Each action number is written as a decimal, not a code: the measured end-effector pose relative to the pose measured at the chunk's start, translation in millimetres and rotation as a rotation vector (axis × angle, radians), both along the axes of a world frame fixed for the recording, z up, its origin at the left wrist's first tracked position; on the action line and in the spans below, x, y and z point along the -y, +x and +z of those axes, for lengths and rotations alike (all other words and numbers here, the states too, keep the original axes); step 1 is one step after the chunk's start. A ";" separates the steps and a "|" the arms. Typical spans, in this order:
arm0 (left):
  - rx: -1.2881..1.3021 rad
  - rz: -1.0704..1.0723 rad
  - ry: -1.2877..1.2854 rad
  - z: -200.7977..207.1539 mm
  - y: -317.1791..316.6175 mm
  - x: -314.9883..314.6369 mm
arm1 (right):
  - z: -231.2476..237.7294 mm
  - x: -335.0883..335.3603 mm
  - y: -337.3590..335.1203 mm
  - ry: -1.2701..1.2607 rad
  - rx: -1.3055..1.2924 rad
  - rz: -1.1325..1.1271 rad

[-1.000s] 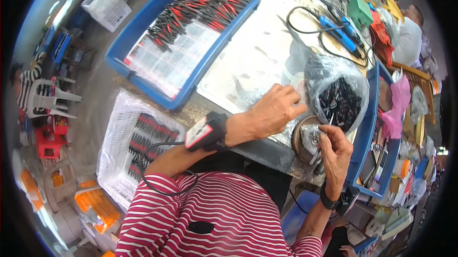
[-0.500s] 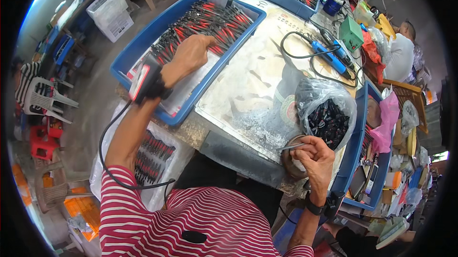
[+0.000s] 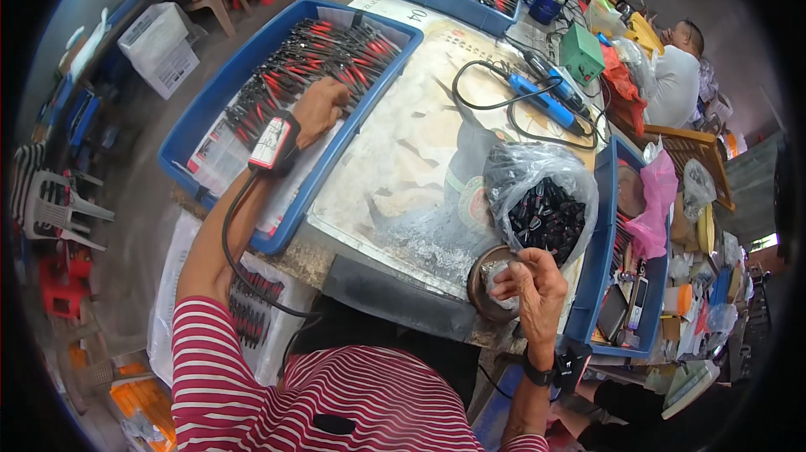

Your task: The person repeatedly picks small black cylindrical components and metal pins from trays, inserts the pins into the components, and places the assembled units into a blue tray. The person uses pliers to manipulate the pins and components during assembly.

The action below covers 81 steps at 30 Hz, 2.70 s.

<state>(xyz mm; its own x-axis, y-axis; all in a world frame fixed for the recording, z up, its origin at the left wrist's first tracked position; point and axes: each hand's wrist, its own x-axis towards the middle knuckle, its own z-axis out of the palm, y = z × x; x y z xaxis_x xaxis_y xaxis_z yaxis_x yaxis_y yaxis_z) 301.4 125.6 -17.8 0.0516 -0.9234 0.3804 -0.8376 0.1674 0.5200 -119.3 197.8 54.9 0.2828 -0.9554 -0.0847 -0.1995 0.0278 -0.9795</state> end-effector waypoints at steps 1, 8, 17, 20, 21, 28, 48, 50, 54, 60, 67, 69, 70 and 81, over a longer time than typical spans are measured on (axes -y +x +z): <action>-0.026 -0.024 -0.004 -2.4 1.3 0.9 | 1.8 0.4 2.5 0.031 -0.018 -0.026; 0.135 0.136 -0.102 2.0 1.0 2.6 | 20.8 7.4 19.1 0.085 -0.018 0.036; -0.656 -0.032 -0.013 99.0 -91.3 -44.2 | 21.5 11.7 28.4 -0.175 -0.109 0.015; -0.740 -0.179 0.100 111.0 -150.7 -70.6 | 22.7 5.8 28.6 -0.053 -0.006 0.025; -0.788 -0.271 0.081 111.6 -167.8 -78.1 | 23.2 2.6 28.3 -0.044 0.013 0.016; -1.077 -0.278 0.299 90.9 -231.9 -94.2 | 21.8 -13.9 26.3 -0.024 0.157 -0.012; -1.372 -0.273 0.302 70.9 -238.3 -102.9 | 11.1 -20.9 36.2 -0.063 0.190 0.086; -1.363 -0.258 0.321 68.0 -238.2 -99.3 | 8.3 -16.8 35.2 -0.050 0.185 0.109; -1.365 -0.252 0.330 63.7 -240.0 -93.0 | 2.5 -8.6 31.4 -0.072 0.141 0.125; -1.327 -0.286 0.386 58.2 -239.2 -87.2 | -3.9 -1.9 29.0 -0.035 0.163 0.115; -1.358 -0.289 0.408 52.4 -239.9 -83.1 | -4.1 0.6 30.4 0.002 0.187 0.095; -1.366 -0.292 0.408 50.9 -240.5 -81.8 | -4.3 0.8 31.3 0.003 0.211 0.072; -1.369 -0.290 0.410 50.1 -241.0 -81.2 | -4.6 1.0 31.4 0.011 0.213 0.064; -1.405 -0.287 0.408 41.4 -244.7 -78.3 | -16.3 4.4 28.3 0.013 0.203 0.065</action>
